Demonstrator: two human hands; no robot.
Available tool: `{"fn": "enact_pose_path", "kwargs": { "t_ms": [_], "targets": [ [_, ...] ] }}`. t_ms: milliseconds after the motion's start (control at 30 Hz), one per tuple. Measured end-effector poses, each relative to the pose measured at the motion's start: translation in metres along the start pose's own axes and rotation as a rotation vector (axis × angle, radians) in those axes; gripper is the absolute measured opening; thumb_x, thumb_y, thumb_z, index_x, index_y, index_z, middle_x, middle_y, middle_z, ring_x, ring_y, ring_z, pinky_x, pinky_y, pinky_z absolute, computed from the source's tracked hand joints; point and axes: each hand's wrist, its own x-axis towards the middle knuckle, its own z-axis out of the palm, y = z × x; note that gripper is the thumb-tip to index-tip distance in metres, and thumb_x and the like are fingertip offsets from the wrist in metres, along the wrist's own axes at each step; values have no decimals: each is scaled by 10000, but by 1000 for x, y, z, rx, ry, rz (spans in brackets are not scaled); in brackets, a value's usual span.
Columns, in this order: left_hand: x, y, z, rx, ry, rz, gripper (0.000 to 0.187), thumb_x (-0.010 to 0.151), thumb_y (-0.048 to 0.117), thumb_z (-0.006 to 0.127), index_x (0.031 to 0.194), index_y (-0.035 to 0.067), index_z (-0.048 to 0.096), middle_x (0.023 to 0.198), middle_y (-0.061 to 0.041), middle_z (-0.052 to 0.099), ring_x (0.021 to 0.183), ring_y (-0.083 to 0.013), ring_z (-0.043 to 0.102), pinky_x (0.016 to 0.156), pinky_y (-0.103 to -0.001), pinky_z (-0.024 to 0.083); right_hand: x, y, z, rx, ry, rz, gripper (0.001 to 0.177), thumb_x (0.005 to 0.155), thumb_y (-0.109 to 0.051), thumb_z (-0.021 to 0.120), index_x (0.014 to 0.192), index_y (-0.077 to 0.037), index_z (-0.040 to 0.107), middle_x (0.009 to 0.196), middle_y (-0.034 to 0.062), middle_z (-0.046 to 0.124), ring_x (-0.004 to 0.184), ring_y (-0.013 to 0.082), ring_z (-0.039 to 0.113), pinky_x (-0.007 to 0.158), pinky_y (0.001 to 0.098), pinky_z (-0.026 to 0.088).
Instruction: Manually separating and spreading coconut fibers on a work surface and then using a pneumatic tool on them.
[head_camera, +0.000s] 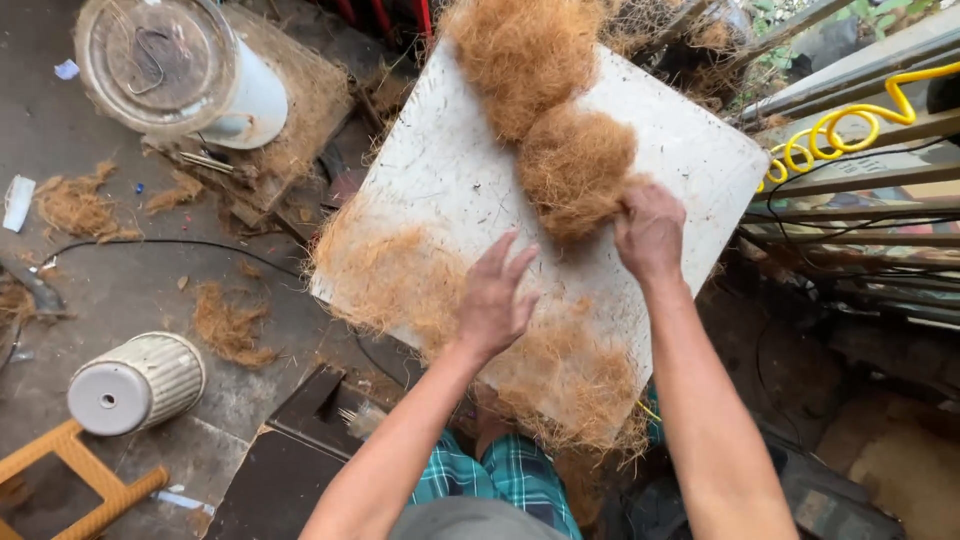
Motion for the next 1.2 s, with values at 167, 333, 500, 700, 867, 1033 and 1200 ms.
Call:
{"fn": "enact_pose_path", "kwargs": {
  "t_ms": [167, 333, 500, 700, 867, 1033, 1200],
  "targets": [
    [45, -44, 56, 45, 7, 120, 758, 757, 175, 711, 1461, 265, 447, 1507, -126, 416, 1359, -370, 445, 978, -493, 462, -41, -43, 8, 387, 118, -117, 65, 898, -155, 717, 959, -158, 694, 837, 58, 666, 880, 315, 684, 769, 414, 532],
    [72, -75, 80, 118, -70, 190, 434, 662, 70, 599, 1041, 276, 640, 952, 84, 618, 1013, -160, 633, 924, -379, 451, -50, -50, -8, 681, 149, 146, 65, 895, -132, 782, 955, -132, 756, 792, 72, 704, 784, 264, 716, 695, 377, 569],
    [85, -101, 81, 188, -37, 142, 282, 746, 115, 610, 966, 290, 618, 795, 101, 591, 824, -135, 648, 870, -350, 473, -47, -28, -25, 937, 282, 442, 141, 898, 5, 744, 1030, -42, 741, 831, 131, 714, 721, 146, 670, 669, 305, 598],
    [104, -106, 88, 179, 22, 38, 383, 725, -4, 597, 1031, 225, 591, 848, 36, 580, 844, -192, 649, 844, -387, 498, -67, 25, -28, 1311, 583, 691, 183, 921, -66, 745, 1088, -40, 677, 893, 112, 722, 720, 152, 732, 621, 243, 647],
    [123, -52, 77, 117, 243, -51, 331, 795, 45, 595, 1098, 176, 576, 943, -18, 545, 891, -233, 613, 828, -406, 487, -106, 4, -99, 1447, 650, 722, 120, 972, -94, 666, 1088, -124, 675, 982, 88, 733, 863, 163, 746, 755, 261, 630],
    [109, -17, 78, 141, 176, -87, 634, 713, -130, 506, 1287, 136, 474, 1117, -41, 522, 1046, -240, 527, 960, -400, 434, -180, -13, -149, 1660, 643, 713, 124, 971, -32, 607, 1057, -97, 669, 985, 92, 713, 812, 205, 686, 696, 271, 596],
    [67, 43, 29, 189, -140, 99, 866, 787, 274, 841, 1504, 120, 380, 1634, -181, 177, 1511, -414, 187, 1145, -679, 217, -278, 27, -51, 1421, 434, 863, 222, 915, -27, 659, 1129, -73, 623, 1013, 115, 700, 912, 213, 712, 813, 312, 585]
  ]
}}
